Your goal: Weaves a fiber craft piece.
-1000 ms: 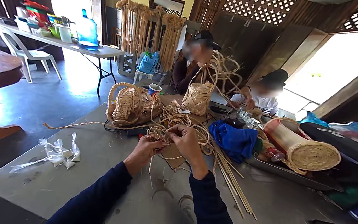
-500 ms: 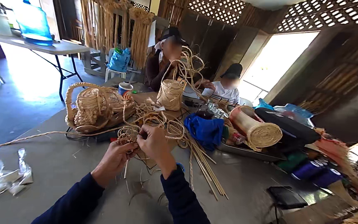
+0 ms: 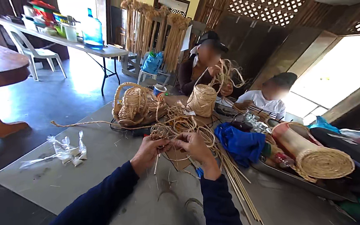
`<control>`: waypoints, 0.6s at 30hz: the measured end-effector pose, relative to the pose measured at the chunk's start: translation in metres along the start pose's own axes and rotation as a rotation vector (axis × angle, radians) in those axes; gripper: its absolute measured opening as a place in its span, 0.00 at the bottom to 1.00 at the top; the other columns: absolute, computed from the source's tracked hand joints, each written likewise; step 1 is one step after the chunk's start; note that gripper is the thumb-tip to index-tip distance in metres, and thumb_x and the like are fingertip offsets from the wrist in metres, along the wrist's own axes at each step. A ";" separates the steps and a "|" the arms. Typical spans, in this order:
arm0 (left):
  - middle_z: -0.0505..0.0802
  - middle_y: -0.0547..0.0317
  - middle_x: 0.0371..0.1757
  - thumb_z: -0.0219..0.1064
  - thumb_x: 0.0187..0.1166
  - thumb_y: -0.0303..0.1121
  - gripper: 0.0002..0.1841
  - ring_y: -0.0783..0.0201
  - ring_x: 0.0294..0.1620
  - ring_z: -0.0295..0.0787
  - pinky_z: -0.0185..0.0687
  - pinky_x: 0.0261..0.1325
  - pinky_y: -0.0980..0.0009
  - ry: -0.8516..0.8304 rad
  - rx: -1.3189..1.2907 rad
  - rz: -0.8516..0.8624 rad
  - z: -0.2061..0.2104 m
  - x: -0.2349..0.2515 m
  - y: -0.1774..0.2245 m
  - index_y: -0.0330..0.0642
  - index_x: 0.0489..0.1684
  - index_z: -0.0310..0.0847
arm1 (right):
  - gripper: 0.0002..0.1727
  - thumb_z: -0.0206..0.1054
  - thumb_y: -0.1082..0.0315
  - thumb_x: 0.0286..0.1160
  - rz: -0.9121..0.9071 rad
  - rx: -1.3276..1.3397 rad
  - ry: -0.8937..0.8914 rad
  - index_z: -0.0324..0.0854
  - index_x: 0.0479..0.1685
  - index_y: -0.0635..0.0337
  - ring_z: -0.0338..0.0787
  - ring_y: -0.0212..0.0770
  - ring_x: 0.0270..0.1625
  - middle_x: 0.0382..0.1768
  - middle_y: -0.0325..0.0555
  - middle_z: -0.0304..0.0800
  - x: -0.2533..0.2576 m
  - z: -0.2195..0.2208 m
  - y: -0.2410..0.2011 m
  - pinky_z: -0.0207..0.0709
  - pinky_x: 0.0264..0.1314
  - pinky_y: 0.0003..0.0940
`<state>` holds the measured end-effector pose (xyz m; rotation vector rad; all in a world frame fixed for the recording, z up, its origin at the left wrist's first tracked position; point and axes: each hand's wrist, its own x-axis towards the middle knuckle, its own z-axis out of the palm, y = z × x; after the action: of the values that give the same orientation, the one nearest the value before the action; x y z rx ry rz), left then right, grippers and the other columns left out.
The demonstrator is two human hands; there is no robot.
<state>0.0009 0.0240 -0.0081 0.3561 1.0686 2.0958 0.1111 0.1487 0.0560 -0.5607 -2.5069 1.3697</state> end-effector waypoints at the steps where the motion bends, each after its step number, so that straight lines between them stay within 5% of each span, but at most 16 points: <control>1: 0.92 0.54 0.28 0.64 0.75 0.13 0.06 0.69 0.25 0.89 0.87 0.32 0.76 0.010 0.001 0.006 0.000 0.000 -0.001 0.32 0.36 0.80 | 0.09 0.74 0.69 0.76 0.008 -0.025 -0.021 0.87 0.44 0.68 0.88 0.29 0.33 0.33 0.41 0.90 0.000 0.001 0.001 0.83 0.40 0.26; 4: 0.92 0.55 0.28 0.65 0.75 0.13 0.06 0.69 0.25 0.89 0.87 0.32 0.76 0.018 0.014 0.016 0.001 0.001 0.000 0.33 0.36 0.81 | 0.07 0.75 0.74 0.71 0.016 -0.044 -0.008 0.86 0.42 0.69 0.88 0.30 0.31 0.32 0.43 0.91 0.002 0.007 0.002 0.84 0.41 0.27; 10: 0.93 0.55 0.30 0.64 0.77 0.13 0.05 0.67 0.28 0.92 0.90 0.38 0.75 -0.018 0.002 -0.029 0.001 0.000 0.004 0.31 0.40 0.80 | 0.05 0.67 0.76 0.80 0.035 -0.017 0.034 0.85 0.45 0.70 0.87 0.30 0.25 0.31 0.44 0.89 0.001 0.007 -0.003 0.86 0.34 0.26; 12: 0.93 0.54 0.30 0.64 0.77 0.13 0.05 0.67 0.28 0.92 0.90 0.38 0.75 -0.033 0.001 -0.038 0.000 0.001 0.003 0.31 0.40 0.80 | 0.04 0.66 0.76 0.81 0.013 -0.064 0.045 0.84 0.45 0.68 0.82 0.28 0.22 0.30 0.43 0.87 0.002 0.007 -0.001 0.79 0.28 0.23; 18: 0.93 0.54 0.30 0.62 0.78 0.12 0.06 0.67 0.28 0.92 0.90 0.37 0.75 -0.026 -0.028 -0.047 0.000 0.001 0.004 0.32 0.39 0.79 | 0.05 0.69 0.75 0.75 -0.078 -0.146 0.106 0.87 0.44 0.67 0.80 0.28 0.28 0.30 0.41 0.85 0.004 0.008 0.002 0.76 0.37 0.24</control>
<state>-0.0016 0.0238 -0.0053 0.3406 1.0227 2.0574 0.1049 0.1456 0.0502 -0.5422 -2.5276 1.1071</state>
